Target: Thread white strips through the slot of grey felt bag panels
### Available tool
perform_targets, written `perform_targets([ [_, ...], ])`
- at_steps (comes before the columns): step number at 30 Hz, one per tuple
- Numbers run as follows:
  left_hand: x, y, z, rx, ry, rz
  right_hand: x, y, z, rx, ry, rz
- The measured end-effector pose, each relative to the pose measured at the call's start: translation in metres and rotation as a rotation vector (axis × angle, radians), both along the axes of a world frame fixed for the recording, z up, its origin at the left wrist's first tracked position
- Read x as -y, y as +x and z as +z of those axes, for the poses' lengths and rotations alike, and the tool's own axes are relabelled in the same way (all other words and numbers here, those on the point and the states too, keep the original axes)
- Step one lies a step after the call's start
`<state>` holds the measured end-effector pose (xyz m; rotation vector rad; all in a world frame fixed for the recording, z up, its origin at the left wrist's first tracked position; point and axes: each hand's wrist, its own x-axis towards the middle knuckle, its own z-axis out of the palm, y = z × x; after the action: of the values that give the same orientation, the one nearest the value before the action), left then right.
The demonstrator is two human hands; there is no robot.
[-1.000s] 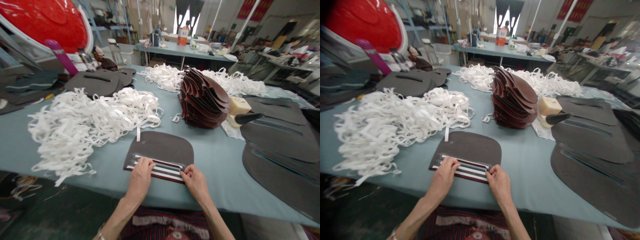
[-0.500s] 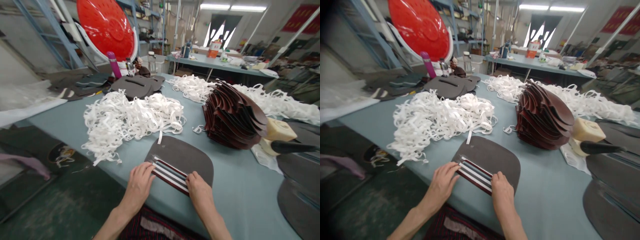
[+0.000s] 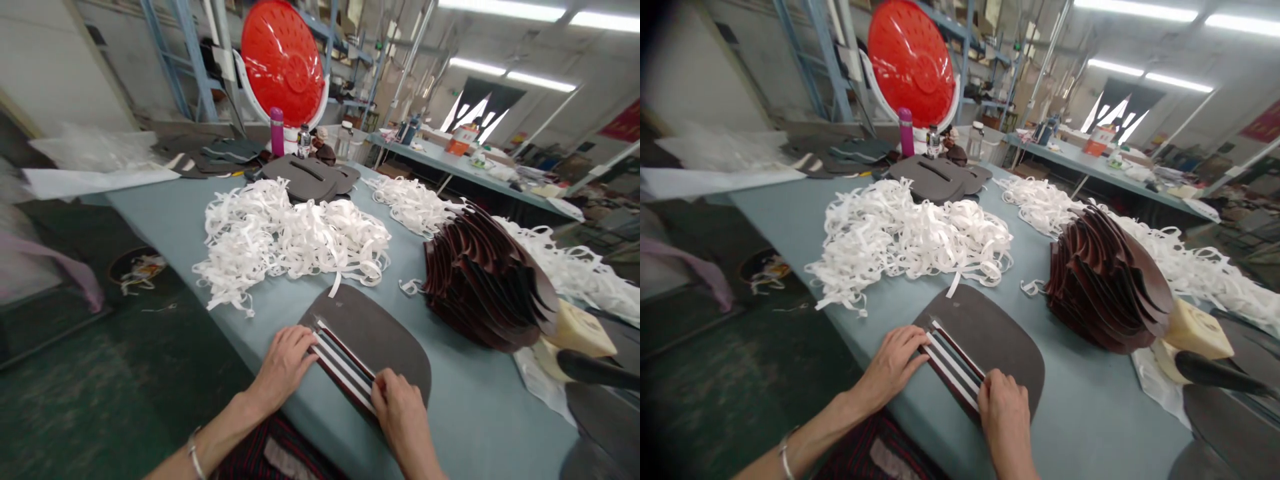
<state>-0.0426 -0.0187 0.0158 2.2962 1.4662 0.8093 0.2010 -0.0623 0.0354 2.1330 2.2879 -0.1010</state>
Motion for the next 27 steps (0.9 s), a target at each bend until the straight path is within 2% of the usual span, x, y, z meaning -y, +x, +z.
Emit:
perform_targets([
  [4, 0.001, -0.001, 0.000, 0.001, -0.009, -0.003, -0.009, -0.022, -0.006, -0.117, 0.037, 0.001],
  [10, 0.002, 0.000, -0.001, -0.019, -0.014, 0.013, -0.044, -0.083, -0.009, -0.310, 0.116, 0.098],
  [15, 0.002, 0.002, 0.000, -0.127, 0.013, 0.028, -0.051, -0.105, -0.013, -0.278, 0.182, 0.233],
  [20, 0.001, 0.002, 0.002, -0.238, 0.036, 0.004, -0.023, -0.081, -0.025, -0.050, 0.306, 0.366],
  [25, 0.000, 0.004, -0.001, -0.299, 0.058, 0.002, 0.028, -0.014, -0.034, 0.026, 0.438, 0.443],
  [27, 0.000, 0.004, -0.003, -0.310, 0.052, 0.000, 0.048, 0.013, -0.033, 0.037, 0.414, 0.472],
])
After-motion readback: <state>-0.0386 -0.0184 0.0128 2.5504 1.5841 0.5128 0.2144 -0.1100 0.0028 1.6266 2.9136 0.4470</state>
